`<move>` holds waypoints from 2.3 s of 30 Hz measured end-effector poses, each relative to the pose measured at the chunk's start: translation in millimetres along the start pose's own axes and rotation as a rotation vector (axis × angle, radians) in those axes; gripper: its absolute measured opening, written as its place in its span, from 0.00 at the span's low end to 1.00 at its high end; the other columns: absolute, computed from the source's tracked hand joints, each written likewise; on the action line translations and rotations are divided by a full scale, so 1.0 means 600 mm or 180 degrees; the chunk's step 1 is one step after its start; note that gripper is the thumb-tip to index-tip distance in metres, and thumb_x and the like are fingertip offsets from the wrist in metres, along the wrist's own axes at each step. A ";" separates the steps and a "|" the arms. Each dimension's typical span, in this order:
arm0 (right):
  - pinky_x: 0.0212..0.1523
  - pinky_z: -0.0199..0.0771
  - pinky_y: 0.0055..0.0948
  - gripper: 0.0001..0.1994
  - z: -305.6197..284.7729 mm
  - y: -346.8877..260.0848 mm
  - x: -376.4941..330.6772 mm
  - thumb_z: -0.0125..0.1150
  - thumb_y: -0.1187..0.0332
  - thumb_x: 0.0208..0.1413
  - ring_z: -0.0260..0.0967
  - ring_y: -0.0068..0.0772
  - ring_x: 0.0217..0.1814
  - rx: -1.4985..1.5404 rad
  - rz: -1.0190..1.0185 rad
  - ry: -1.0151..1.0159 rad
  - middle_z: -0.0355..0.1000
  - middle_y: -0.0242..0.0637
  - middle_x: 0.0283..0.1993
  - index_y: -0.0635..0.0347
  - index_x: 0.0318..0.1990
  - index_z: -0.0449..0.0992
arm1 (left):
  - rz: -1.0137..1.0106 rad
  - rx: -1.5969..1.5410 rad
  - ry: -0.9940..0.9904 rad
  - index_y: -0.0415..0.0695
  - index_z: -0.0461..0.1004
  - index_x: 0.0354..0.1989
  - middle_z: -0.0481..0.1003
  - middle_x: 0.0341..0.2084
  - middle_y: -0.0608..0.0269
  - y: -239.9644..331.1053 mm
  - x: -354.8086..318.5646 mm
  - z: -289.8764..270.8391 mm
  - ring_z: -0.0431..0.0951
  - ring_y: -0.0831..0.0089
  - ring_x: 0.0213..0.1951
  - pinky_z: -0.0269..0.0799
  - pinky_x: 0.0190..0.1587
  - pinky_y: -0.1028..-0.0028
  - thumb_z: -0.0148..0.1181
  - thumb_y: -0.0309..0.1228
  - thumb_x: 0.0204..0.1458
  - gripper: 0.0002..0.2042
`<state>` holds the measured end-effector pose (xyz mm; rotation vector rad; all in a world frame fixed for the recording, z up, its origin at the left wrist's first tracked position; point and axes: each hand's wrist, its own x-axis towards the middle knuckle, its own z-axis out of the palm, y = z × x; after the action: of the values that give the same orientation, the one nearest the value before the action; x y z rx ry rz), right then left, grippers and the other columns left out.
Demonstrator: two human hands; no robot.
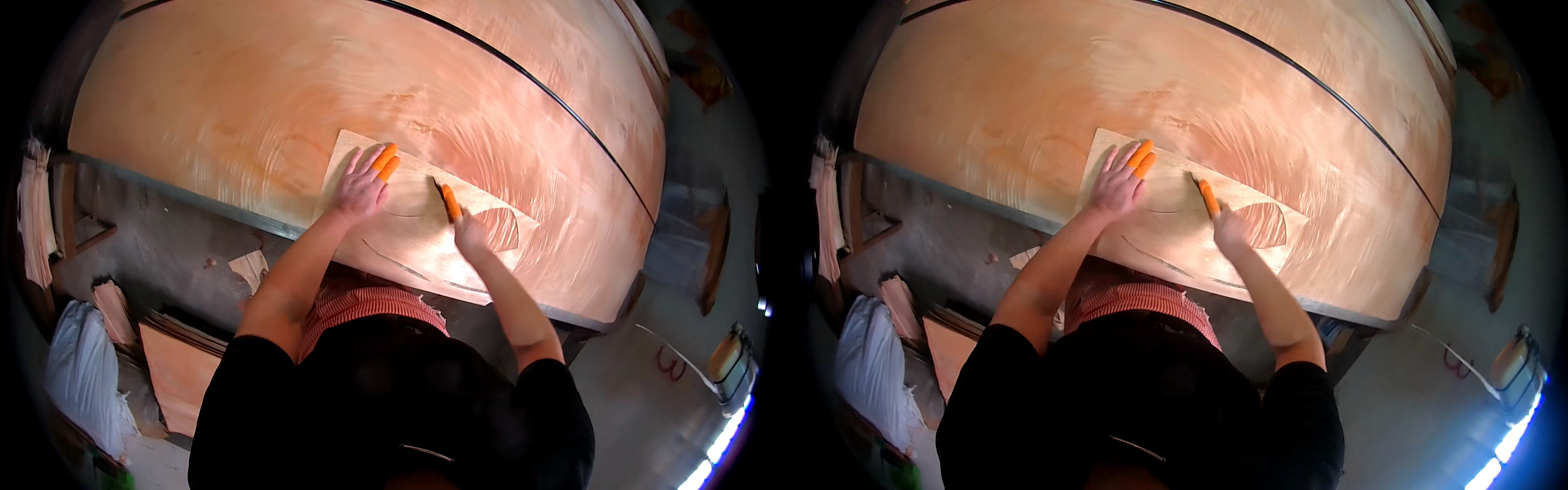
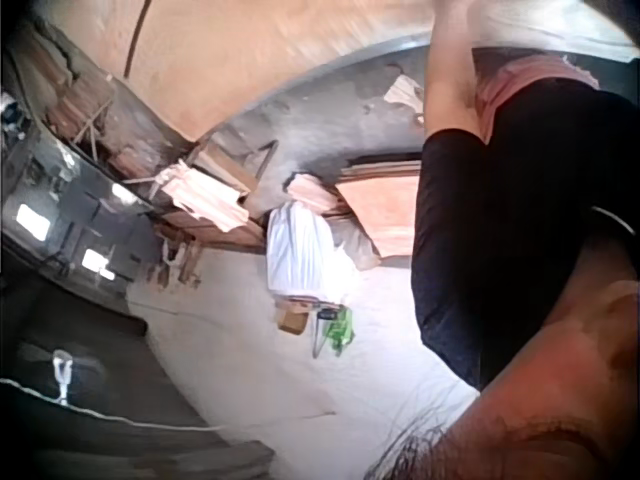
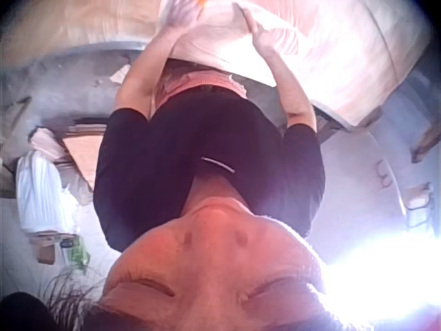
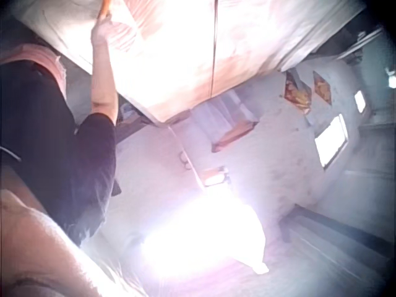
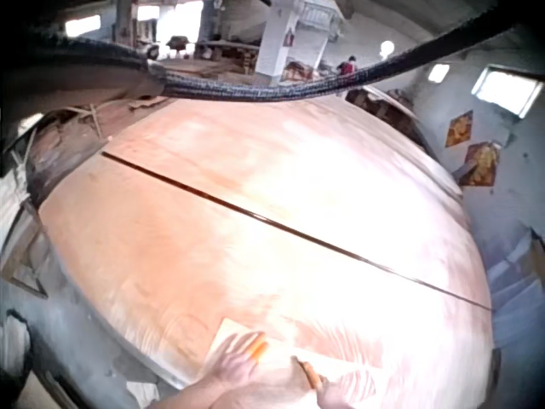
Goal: The person uses a utility knife and a flexible ruler to cut large sheets of wood veneer on a workbench. They trace curved lines, cut out shapes, and stack the cut pieces. The person also uses a brush to apply a substance to the veneer surface.
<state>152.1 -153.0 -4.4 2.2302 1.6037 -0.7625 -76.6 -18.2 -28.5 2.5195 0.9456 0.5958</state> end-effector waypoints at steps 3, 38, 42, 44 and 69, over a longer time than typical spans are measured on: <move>0.30 0.67 0.38 0.14 0.106 -0.007 -0.064 0.40 0.62 0.54 0.68 0.44 0.31 0.0377 0.0555 0.0125 0.67 0.48 0.35 0.62 0.41 0.64 | -0.0013 0.0053 -0.0042 0.46 0.61 0.52 0.57 0.54 0.62 0.000 0.002 0.006 0.53 0.70 0.58 0.44 0.59 0.59 0.49 0.32 0.43 0.23; 0.20 0.65 0.33 0.11 -0.059 -0.037 -0.222 0.57 0.76 0.36 0.66 0.42 0.20 0.0474 0.0292 0.2731 0.68 0.40 0.21 0.55 0.32 0.72 | 0.0819 -0.0793 0.0185 0.38 0.69 0.40 0.65 0.46 0.53 -0.021 -0.001 0.014 0.62 0.60 0.51 0.60 0.51 0.64 0.52 0.23 0.38 0.16; 0.21 0.66 0.28 0.13 -0.041 -0.126 -0.318 0.58 0.77 0.33 0.67 0.38 0.21 0.0609 0.0488 0.2781 0.67 0.37 0.20 0.56 0.32 0.73 | 0.0874 -0.0797 -0.0047 0.39 0.65 0.46 0.60 0.50 0.54 -0.015 -0.008 -0.003 0.58 0.62 0.54 0.53 0.55 0.62 0.57 0.34 0.38 0.23; 0.22 0.67 0.27 0.13 -0.032 -0.160 -0.353 0.57 0.79 0.31 0.67 0.37 0.22 0.0684 0.0510 0.2914 0.69 0.36 0.22 0.58 0.30 0.73 | 0.1297 -0.0930 -0.0498 0.41 0.64 0.47 0.59 0.51 0.54 0.002 -0.019 -0.032 0.58 0.63 0.54 0.51 0.56 0.60 0.57 0.35 0.38 0.25; 0.30 0.70 0.30 0.24 0.222 -0.631 -0.559 0.56 0.79 0.27 0.70 0.39 0.27 0.2184 -0.1249 0.2153 0.71 0.43 0.27 0.54 0.41 0.72 | -0.0925 0.0118 -0.0981 0.53 0.73 0.31 0.73 0.22 0.57 -0.162 -0.642 -0.468 0.74 0.58 0.26 0.69 0.28 0.63 0.47 0.38 0.46 0.09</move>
<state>-316.7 -357.1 104.9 2.9039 2.4391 -0.7842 -533.9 -158.0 62.5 2.3502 1.1778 0.0989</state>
